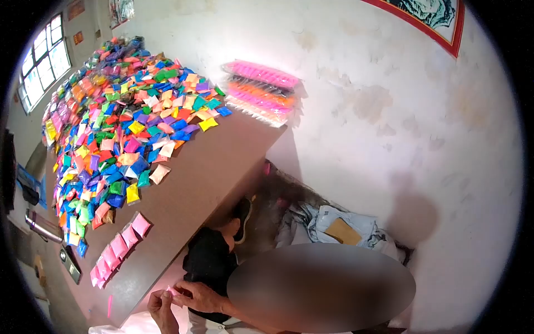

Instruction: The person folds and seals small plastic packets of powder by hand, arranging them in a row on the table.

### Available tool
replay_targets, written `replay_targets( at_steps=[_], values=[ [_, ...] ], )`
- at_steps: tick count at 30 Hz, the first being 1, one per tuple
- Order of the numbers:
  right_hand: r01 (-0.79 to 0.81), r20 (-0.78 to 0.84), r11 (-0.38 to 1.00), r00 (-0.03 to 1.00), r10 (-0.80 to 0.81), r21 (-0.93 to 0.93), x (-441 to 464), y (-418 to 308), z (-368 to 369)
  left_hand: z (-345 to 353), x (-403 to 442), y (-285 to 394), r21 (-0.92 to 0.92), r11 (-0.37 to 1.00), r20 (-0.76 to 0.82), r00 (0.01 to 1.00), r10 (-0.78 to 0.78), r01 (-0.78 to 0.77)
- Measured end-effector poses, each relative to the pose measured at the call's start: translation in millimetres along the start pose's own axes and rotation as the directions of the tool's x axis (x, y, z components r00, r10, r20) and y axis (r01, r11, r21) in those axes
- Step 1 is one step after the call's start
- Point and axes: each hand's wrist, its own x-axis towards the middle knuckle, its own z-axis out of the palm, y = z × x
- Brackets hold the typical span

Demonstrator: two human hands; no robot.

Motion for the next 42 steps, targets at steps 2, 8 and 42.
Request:
replay_targets(
  at_steps=[2, 8, 42],
  values=[
    [-0.052, 0.002, 0.998, 0.999, 0.052, -0.041, -3, 3, -3, 1, 1, -1, -0.009, 1.000, 0.004, 1.000, -0.014, 0.014],
    [-0.046, -0.085, 0.998, 0.995, 0.050, 0.048, -5, 35, -4, -6, 3, -16, -0.002, 0.993, 0.072, 0.990, -0.119, 0.120],
    [-0.026, -0.009, 0.998, 1.000, 0.026, -0.058, 8, 13, -13, 1, 12, -3, 0.089, 0.990, 0.107, 0.987, -0.116, 0.107]
  ],
)
